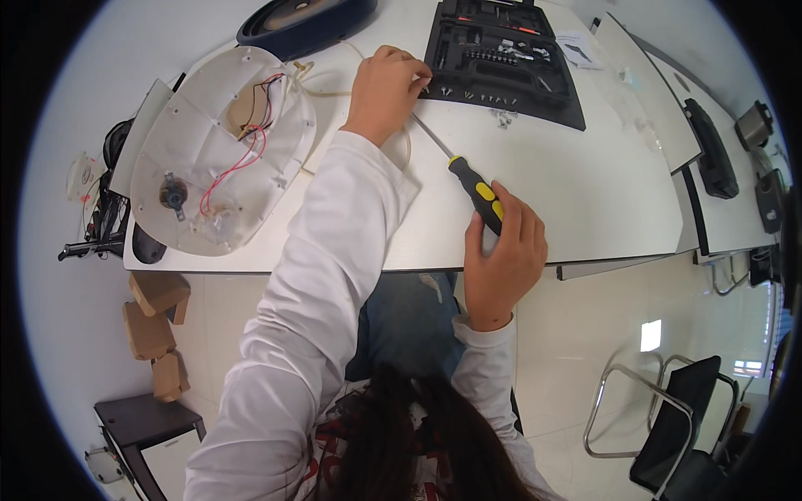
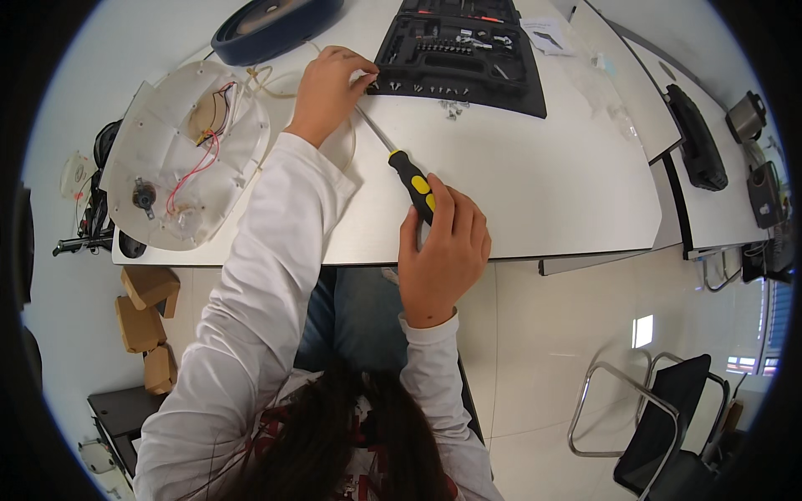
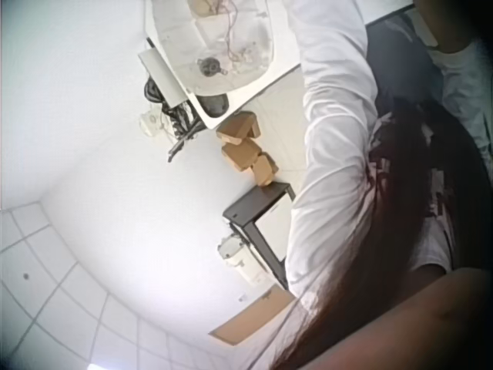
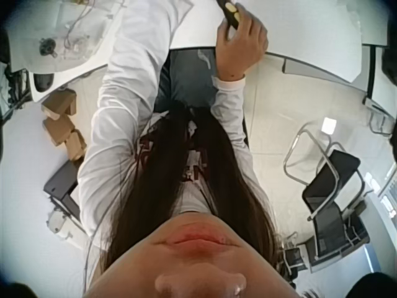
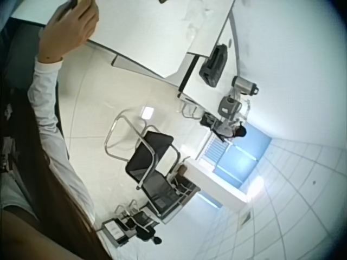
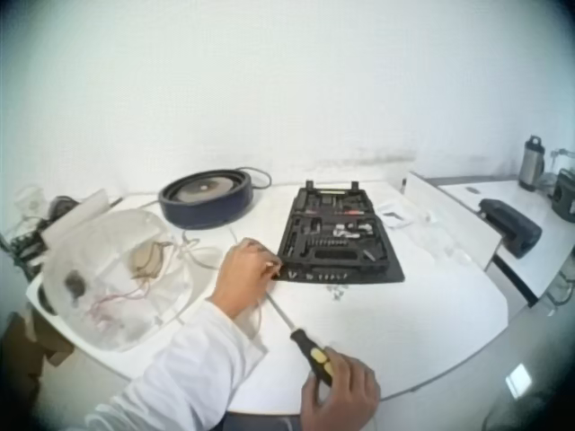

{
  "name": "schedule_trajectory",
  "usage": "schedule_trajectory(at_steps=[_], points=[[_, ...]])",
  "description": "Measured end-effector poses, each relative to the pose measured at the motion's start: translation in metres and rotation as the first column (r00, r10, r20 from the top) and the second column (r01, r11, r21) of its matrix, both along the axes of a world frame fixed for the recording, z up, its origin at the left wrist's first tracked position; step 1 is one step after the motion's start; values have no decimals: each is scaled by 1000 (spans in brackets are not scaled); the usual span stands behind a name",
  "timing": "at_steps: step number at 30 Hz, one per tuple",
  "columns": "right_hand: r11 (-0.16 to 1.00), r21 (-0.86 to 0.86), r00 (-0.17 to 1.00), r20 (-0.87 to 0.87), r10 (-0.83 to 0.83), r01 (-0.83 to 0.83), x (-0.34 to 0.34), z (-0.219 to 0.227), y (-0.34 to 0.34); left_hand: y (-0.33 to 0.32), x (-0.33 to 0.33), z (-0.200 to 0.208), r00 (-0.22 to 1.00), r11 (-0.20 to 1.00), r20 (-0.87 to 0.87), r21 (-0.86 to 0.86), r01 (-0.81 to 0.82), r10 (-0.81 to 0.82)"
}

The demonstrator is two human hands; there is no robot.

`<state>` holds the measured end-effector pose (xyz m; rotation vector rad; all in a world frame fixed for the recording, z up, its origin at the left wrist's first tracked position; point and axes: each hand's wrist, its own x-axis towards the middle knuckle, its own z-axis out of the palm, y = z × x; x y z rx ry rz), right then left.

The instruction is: The person assembles a white plastic housing with internal wiring and a small motor. They use a screwdriver to tighten screws and secure components inside the housing.

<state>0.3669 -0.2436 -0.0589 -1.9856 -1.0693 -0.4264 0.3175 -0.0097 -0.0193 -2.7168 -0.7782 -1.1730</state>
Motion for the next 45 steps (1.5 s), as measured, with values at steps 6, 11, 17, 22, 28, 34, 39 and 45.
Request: schedule_trajectory(at_steps=[6, 11, 17, 22, 28, 34, 39, 45], points=[[1000, -1, 999, -18, 27, -27, -3, 5, -1, -31, -31, 39, 942, 976, 335, -214, 44, 32], [995, 76, 990, -115, 76, -67, -2, 8, -3, -108, -85, 34, 843, 823, 531, -516, 236, 91], [795, 602, 797, -442, 411, -76, -3, 12, -8, -163, -144, 3, 783, 698, 586, -650, 300, 209], [568, 823, 657, -427, 622, -3, 0, 37, -35, -167, -166, 5, 554, 435, 794, -603, 669, 250], [188, 980, 200, -171, 965, -69, 36, 33, -90, -168, -185, 5, 457, 336, 885, -458, 823, 89], [127, 964, -14, -134, 991, -233, 23, 46, -87, -179, -193, 18, 574, 515, 818, -507, 692, 35], [156, 959, 11, -157, 987, -238, 23, 44, -81, -178, -196, 20, 647, 626, 763, -507, 592, 6], [161, 962, 11, -162, 987, -221, 26, 41, -82, -183, -192, 19, 613, 596, 787, -527, 606, 72]])
